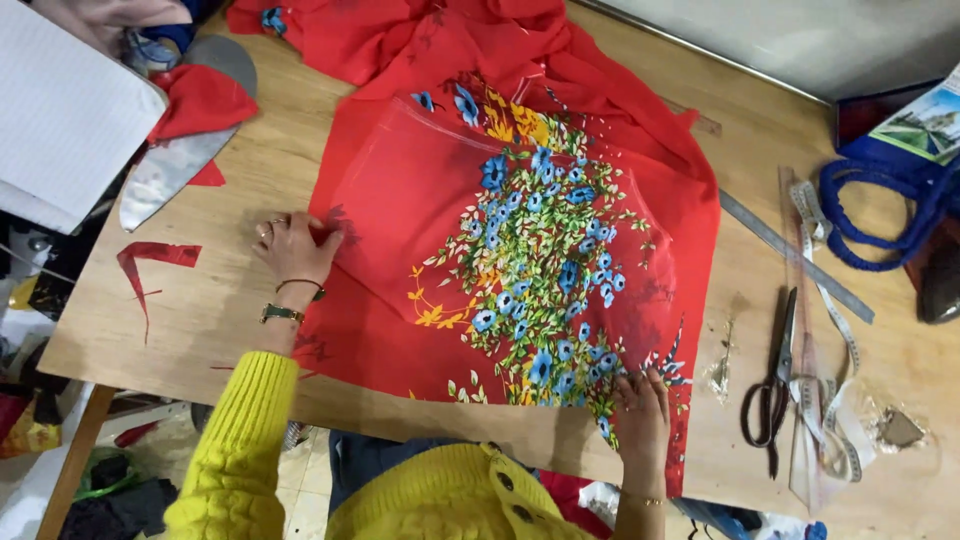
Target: A person measures and cuts out garment pieces from red floral fabric using a ruler and tailor scissors on a wooden table.
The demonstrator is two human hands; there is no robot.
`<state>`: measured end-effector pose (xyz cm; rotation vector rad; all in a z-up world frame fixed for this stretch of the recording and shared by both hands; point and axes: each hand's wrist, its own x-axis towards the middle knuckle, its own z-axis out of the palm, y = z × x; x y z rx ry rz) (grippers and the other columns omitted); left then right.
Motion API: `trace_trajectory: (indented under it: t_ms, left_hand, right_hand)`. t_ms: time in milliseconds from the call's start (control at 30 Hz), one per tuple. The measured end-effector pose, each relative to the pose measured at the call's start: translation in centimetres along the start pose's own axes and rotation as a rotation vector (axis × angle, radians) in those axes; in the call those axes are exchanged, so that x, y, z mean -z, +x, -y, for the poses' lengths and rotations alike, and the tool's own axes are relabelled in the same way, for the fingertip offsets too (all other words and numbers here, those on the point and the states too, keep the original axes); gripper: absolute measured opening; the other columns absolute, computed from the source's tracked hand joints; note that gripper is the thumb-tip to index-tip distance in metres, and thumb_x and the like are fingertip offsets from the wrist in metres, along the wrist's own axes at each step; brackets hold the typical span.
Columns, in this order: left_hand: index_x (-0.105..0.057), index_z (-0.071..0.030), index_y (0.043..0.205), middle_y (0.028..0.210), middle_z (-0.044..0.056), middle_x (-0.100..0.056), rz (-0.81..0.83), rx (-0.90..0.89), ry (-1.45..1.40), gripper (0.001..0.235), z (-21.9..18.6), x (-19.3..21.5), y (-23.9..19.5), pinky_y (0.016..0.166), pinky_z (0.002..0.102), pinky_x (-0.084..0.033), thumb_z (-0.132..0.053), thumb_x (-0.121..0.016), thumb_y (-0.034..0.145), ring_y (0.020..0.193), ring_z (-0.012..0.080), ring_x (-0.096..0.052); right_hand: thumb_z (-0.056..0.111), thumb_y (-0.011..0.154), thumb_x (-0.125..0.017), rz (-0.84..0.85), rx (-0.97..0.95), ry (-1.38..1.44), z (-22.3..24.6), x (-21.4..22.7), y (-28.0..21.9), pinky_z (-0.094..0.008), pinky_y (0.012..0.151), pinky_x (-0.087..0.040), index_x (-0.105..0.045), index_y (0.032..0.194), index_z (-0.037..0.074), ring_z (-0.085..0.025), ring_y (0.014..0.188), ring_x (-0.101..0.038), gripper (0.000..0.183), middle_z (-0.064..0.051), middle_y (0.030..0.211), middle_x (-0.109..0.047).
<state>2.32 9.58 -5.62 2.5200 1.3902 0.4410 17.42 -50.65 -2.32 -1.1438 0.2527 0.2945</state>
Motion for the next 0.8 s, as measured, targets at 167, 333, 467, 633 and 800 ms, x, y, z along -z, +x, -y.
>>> trace_trajectory:
  t_ms: [167, 333, 467, 633, 800]
  left_hand:
    - [-0.074, -0.027, 0.086, 0.110, 0.013, -0.068, 0.033, -0.004, 0.008, 0.024, -0.2, -0.5, -0.4, 0.087, 0.060, -0.036, -0.049, -0.080, 0.083, 0.117, 0.0421, -0.047]
    - [-0.072, -0.026, 0.090, 0.111, 0.012, -0.070, 0.061, -0.030, -0.041, 0.017, -0.6, -0.3, -0.8, 0.089, 0.066, -0.033, -0.042, -0.078, 0.087, 0.123, 0.0447, -0.046]
    - [-0.069, -0.025, 0.094, 0.098, 0.000, -0.073, -0.060, -0.007, -0.082, 0.018, -1.2, 1.1, -1.3, 0.084, 0.057, -0.035, -0.037, -0.079, 0.086, 0.111, 0.0358, -0.054]
    - [-0.065, -0.017, 0.103, 0.101, 0.013, -0.070, -0.046, 0.004, 0.065, 0.052, -1.0, 1.9, -3.1, 0.082, 0.059, -0.038, -0.063, -0.078, 0.083, 0.108, 0.0396, -0.054]
    - [-0.073, -0.022, 0.108, 0.125, 0.012, -0.063, 0.063, 0.042, 0.015, 0.035, -1.2, 1.0, -3.1, 0.090, 0.065, -0.035, -0.050, -0.074, 0.087, 0.125, 0.0431, -0.046]
  right_hand:
    - [0.016, 0.105, -0.051, -0.094, -0.166, -0.005, 1.4, -3.3, -1.6, -0.038, 0.095, -0.047, -0.055, 0.137, 0.015, -0.031, 0.115, -0.061, 0.032, -0.014, 0.139, -0.054]
    - [0.022, 0.111, -0.046, 0.070, -0.179, 0.082, 1.1, -2.8, -0.7, -0.041, 0.092, -0.048, -0.062, 0.131, 0.015, -0.034, 0.113, -0.063, 0.026, -0.018, 0.129, -0.064]
    - [0.019, 0.106, -0.051, -0.056, -0.183, -0.076, 2.6, -5.8, -1.5, -0.041, 0.093, -0.047, -0.057, 0.132, 0.015, -0.031, 0.111, -0.062, 0.027, -0.017, 0.133, -0.063]
    - [0.016, 0.106, -0.049, -0.084, -0.161, -0.133, 3.3, -7.2, -2.1, -0.043, 0.092, -0.050, -0.053, 0.138, 0.013, -0.033, 0.111, -0.061, 0.032, -0.017, 0.132, -0.062]
    - [0.013, 0.102, -0.058, -0.097, -0.159, -0.107, 2.7, -6.4, -1.6, -0.039, 0.088, -0.050, -0.058, 0.131, 0.012, -0.031, 0.105, -0.065, 0.029, -0.015, 0.123, -0.065]
